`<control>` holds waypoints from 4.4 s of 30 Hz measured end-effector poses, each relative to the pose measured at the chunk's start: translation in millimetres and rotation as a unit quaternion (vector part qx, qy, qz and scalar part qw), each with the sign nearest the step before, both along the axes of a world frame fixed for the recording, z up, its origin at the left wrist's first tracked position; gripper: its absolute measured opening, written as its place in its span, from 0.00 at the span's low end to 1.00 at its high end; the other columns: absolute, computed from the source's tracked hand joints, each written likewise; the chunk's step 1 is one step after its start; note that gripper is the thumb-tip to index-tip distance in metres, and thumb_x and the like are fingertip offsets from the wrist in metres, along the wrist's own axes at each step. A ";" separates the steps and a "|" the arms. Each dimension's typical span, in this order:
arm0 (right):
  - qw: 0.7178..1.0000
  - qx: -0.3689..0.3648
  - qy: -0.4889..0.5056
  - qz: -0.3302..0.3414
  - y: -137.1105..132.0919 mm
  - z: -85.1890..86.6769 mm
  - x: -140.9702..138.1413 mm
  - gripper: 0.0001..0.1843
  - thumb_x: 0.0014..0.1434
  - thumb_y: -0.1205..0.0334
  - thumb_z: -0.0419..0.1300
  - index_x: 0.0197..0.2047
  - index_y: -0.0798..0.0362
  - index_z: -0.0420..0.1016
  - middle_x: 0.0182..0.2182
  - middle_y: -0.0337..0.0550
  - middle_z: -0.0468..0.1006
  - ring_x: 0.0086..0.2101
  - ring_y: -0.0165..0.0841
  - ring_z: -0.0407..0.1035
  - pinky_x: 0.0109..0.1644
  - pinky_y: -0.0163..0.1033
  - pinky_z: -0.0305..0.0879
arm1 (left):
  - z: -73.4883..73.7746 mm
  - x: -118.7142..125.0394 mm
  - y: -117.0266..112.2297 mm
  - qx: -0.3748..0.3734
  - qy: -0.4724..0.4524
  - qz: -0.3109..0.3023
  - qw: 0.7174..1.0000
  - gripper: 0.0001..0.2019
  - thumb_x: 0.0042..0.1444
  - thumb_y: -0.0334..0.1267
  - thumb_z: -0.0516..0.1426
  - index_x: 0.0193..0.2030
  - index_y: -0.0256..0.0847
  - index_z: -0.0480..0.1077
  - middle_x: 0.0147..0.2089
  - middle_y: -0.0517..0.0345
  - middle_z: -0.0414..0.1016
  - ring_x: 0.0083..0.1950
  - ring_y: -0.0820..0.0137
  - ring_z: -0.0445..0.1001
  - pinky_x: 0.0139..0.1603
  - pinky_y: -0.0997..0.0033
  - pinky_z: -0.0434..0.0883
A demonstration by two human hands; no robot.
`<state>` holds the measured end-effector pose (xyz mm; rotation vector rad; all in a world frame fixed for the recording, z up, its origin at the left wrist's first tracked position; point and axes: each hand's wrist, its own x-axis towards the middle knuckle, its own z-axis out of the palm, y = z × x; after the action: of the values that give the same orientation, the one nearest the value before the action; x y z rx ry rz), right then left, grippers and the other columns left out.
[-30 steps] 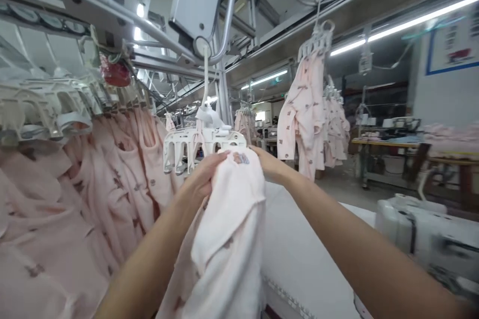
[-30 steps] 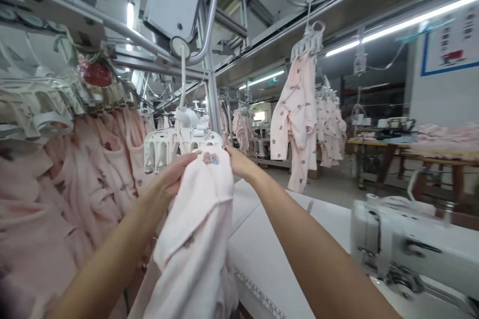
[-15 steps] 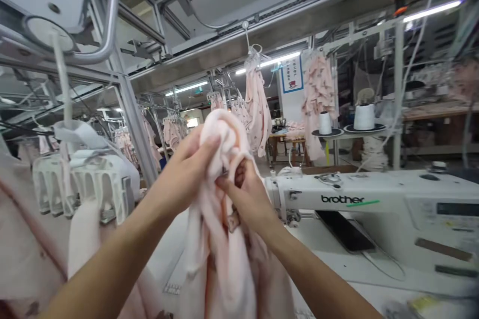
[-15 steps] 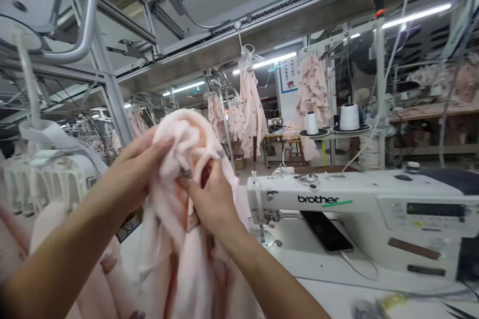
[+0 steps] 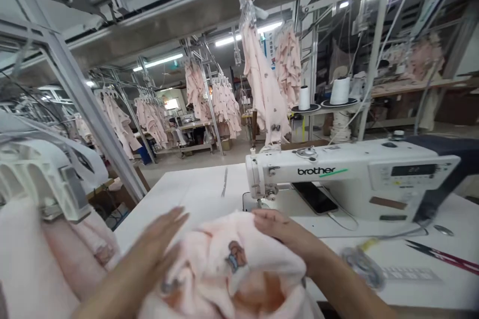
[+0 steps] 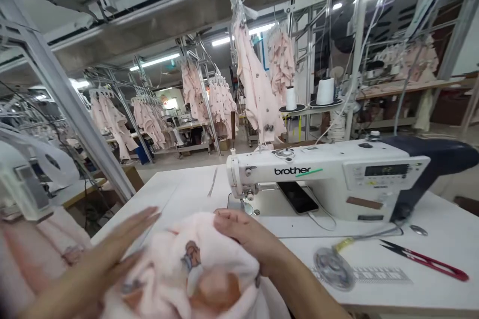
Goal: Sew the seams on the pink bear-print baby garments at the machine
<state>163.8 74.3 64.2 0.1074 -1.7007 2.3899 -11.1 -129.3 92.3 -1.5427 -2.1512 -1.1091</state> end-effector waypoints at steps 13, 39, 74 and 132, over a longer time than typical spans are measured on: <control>0.852 0.433 -0.084 -0.283 5.7 -43.0 40.8 0.13 0.65 0.57 0.49 0.40 0.51 0.72 0.35 0.39 0.72 0.36 0.33 0.66 0.40 0.35 0.59 | -78.7 55.8 101.0 -0.078 -0.275 -0.218 0.933 0.09 0.58 0.40 0.51 0.38 0.43 0.71 0.36 0.59 0.72 0.38 0.71 0.71 0.39 0.76 0.65; 0.974 -0.051 -0.222 -0.015 24.9 -66.0 -2.2 0.12 0.47 0.58 0.62 0.26 0.56 0.64 0.14 0.29 0.59 0.13 0.19 0.45 0.14 0.26 0.38 | -115.5 47.0 94.3 -0.018 -0.105 -0.227 0.968 0.24 0.60 0.34 0.49 0.60 0.57 0.47 0.49 0.67 0.73 0.49 0.75 0.71 0.52 0.75 0.66; 0.704 0.553 -0.283 -0.343 113.0 -96.3 -56.9 0.02 0.53 0.65 0.59 0.29 0.52 0.72 0.25 0.37 0.72 0.31 0.33 0.66 0.30 0.32 0.50 | -135.2 -18.8 221.5 -0.232 -0.179 -0.140 0.946 0.11 0.55 0.40 0.47 0.33 0.40 0.68 0.37 0.57 0.69 0.37 0.68 0.69 0.39 0.69 0.63; 0.555 0.613 -0.339 -0.449 134.9 -120.7 -76.5 0.07 0.55 0.68 0.53 0.28 0.55 0.72 0.22 0.41 0.73 0.25 0.32 0.65 0.25 0.35 0.46 | -144.1 -17.5 271.2 -0.227 -0.019 -0.018 0.974 0.12 0.56 0.32 0.46 0.39 0.39 0.69 0.45 0.50 0.69 0.41 0.60 0.73 0.39 0.66 0.67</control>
<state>87.2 209.2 -56.5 -1.2544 -2.4212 0.1721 -28.6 141.9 -51.7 -1.7544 -2.5381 -0.6856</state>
